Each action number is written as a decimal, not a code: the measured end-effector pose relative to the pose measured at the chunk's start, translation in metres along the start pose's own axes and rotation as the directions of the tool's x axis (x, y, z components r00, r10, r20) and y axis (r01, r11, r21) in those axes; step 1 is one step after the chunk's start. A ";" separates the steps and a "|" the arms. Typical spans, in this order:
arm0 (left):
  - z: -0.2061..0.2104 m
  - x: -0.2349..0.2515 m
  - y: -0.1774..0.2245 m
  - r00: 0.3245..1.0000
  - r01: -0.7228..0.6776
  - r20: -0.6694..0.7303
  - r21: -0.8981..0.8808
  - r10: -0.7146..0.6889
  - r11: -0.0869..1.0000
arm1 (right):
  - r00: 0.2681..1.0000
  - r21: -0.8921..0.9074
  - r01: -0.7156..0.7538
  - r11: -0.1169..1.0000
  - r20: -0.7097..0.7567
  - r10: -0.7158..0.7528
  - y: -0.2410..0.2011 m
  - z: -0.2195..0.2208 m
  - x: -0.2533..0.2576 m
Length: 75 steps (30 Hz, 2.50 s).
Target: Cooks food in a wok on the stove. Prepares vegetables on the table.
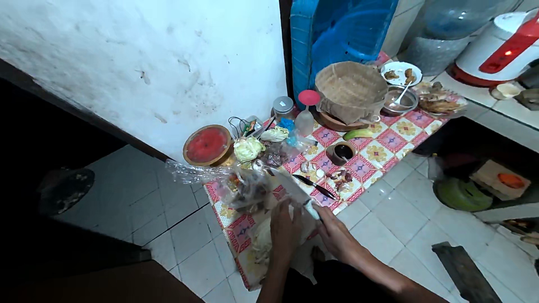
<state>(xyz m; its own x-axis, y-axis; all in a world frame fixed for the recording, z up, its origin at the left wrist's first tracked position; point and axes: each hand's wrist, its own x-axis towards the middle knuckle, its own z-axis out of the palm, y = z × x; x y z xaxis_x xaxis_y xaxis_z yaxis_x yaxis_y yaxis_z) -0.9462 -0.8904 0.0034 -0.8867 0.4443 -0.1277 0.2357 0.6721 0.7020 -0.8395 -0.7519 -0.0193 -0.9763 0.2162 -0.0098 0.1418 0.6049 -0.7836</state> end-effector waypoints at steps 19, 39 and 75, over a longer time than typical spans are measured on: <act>0.002 -0.003 -0.007 0.937 0.327 0.219 -0.824 -0.271 0.463 | 0.924 -0.242 -0.376 0.894 -0.027 0.382 0.064 -0.041 0.097; -0.009 -0.002 -0.001 0.910 0.403 0.363 -0.650 -0.202 0.644 | 0.994 -0.198 0.111 0.974 0.016 -0.110 0.034 -0.054 0.071; 0.004 -0.010 -0.015 0.710 0.639 0.563 -0.768 0.423 -0.049 | 0.999 0.120 -0.034 0.992 -0.039 0.039 0.024 -0.066 0.091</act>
<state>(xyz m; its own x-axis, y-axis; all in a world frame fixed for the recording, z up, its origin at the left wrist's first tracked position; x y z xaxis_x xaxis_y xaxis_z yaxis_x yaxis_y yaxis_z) -0.9390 -0.9031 -0.0089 -0.3055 0.9335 -0.1879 -0.8832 -0.2041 0.4223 -0.9145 -0.6670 0.0015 -0.9631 0.2688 -0.0160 0.1539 0.5007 -0.8519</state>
